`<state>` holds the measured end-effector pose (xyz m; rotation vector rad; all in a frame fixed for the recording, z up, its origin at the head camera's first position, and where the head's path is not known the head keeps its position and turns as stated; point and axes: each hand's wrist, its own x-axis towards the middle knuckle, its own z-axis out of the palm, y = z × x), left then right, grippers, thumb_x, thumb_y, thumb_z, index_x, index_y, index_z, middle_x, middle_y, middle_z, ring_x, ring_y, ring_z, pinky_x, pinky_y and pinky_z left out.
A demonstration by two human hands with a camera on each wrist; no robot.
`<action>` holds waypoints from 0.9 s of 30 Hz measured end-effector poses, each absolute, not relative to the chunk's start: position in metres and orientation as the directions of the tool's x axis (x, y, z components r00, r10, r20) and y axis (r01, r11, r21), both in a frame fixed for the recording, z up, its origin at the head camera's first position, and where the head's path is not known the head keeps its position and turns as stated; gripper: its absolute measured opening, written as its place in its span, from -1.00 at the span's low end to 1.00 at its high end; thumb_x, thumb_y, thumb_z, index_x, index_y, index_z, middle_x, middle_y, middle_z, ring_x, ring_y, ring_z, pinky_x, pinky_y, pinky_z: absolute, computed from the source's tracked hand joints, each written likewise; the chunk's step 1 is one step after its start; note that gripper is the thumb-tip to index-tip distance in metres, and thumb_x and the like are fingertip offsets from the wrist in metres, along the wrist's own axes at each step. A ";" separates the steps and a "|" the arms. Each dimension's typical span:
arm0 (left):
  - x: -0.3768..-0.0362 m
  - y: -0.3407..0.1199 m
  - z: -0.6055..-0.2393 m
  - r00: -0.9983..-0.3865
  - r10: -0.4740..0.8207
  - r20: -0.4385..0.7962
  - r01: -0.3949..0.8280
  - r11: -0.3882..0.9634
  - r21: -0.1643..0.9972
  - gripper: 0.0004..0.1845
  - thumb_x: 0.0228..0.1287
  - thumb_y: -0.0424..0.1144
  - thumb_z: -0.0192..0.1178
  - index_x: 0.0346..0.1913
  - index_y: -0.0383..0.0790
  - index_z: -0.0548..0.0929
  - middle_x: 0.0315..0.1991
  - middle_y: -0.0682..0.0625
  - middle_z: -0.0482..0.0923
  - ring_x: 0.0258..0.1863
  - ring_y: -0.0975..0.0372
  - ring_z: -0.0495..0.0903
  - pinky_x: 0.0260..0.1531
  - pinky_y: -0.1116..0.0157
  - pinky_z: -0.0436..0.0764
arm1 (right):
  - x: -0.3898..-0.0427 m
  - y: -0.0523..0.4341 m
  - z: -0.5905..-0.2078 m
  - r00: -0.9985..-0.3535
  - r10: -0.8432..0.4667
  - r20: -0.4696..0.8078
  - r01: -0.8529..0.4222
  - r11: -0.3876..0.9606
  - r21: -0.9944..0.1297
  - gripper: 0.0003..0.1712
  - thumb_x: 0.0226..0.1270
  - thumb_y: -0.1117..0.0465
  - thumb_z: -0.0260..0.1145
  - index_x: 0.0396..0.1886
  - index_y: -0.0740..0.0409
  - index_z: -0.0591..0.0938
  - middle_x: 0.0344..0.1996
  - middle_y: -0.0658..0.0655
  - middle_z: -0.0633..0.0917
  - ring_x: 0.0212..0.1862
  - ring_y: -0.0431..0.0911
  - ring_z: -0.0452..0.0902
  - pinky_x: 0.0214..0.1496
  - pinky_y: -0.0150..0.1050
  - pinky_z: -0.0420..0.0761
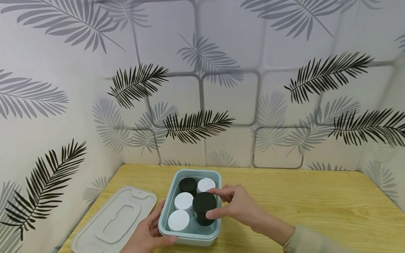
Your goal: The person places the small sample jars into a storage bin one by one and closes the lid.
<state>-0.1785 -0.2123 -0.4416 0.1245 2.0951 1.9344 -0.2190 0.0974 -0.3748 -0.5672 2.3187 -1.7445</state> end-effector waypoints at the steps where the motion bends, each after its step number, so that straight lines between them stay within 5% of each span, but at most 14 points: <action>1: -0.179 -0.212 -0.441 -0.956 0.251 -0.154 -0.132 0.102 0.986 0.20 0.29 -0.19 0.54 0.72 -0.26 -0.13 0.65 -0.33 0.03 0.41 -0.03 0.46 0.23 0.20 0.59 | -0.219 0.096 -0.377 -0.910 -0.408 0.079 -0.190 0.240 -0.952 -0.38 0.02 0.21 0.74 0.17 0.10 0.81 -0.44 0.04 0.35 -0.27 -0.03 0.25 -0.39 -0.29 0.21; 5: -0.174 -0.209 -0.434 -0.959 0.242 -0.147 -0.122 0.114 0.986 0.19 0.31 -0.22 0.53 0.72 -0.30 -0.13 0.64 -0.36 0.01 0.42 -0.07 0.45 0.21 0.21 0.60 | -0.217 0.091 -0.387 -0.910 -0.409 0.076 -0.190 0.246 -0.950 -0.36 0.00 0.24 0.75 0.17 0.12 0.81 -0.41 0.01 0.44 -0.22 -0.03 0.28 -0.30 -0.28 0.25; 11: -0.173 -0.211 -0.435 -0.958 0.261 -0.118 -0.096 0.097 0.991 0.18 0.32 -0.25 0.51 0.72 -0.31 -0.15 0.64 -0.37 0.01 0.41 -0.08 0.46 0.18 0.24 0.61 | -0.214 0.086 -0.393 -0.921 -0.388 0.038 -0.156 0.277 -0.948 -0.38 -0.01 0.25 0.76 0.14 0.08 0.83 -0.17 0.04 0.69 0.11 0.00 0.46 0.22 -0.06 0.49; 18: -0.177 -0.211 -0.437 -0.958 0.257 -0.130 -0.102 0.119 0.988 0.19 0.31 -0.21 0.52 0.71 -0.33 -0.14 0.63 -0.38 0.05 0.38 0.00 0.49 0.19 0.24 0.61 | -0.210 0.082 -0.394 -0.942 -0.334 0.012 -0.133 0.343 -0.930 -0.37 -0.08 0.23 0.79 0.10 0.05 0.85 -0.22 0.13 0.64 0.10 0.03 0.45 0.01 -0.10 0.49; 23: -0.176 -0.211 -0.439 -0.958 0.265 -0.110 -0.084 0.108 0.991 0.18 0.32 -0.24 0.52 0.71 -0.35 -0.15 0.62 -0.39 0.05 0.37 0.00 0.50 0.19 0.24 0.61 | -0.208 0.080 -0.397 -0.958 -0.287 0.003 -0.120 0.393 -0.912 -0.38 -0.13 0.22 0.80 0.07 0.00 0.87 -0.15 0.12 0.62 0.25 0.16 0.43 0.26 0.15 0.52; 27: -0.174 -0.210 -0.437 -0.960 0.258 -0.112 -0.090 0.095 0.991 0.16 0.32 -0.27 0.51 0.71 -0.33 -0.13 0.62 -0.39 0.06 0.39 -0.06 0.48 0.18 0.24 0.61 | -0.207 0.080 -0.400 -0.962 -0.274 -0.001 -0.114 0.404 -0.907 -0.37 -0.17 0.22 0.82 0.03 -0.01 0.88 -0.16 0.14 0.59 0.24 0.19 0.43 0.22 0.12 0.53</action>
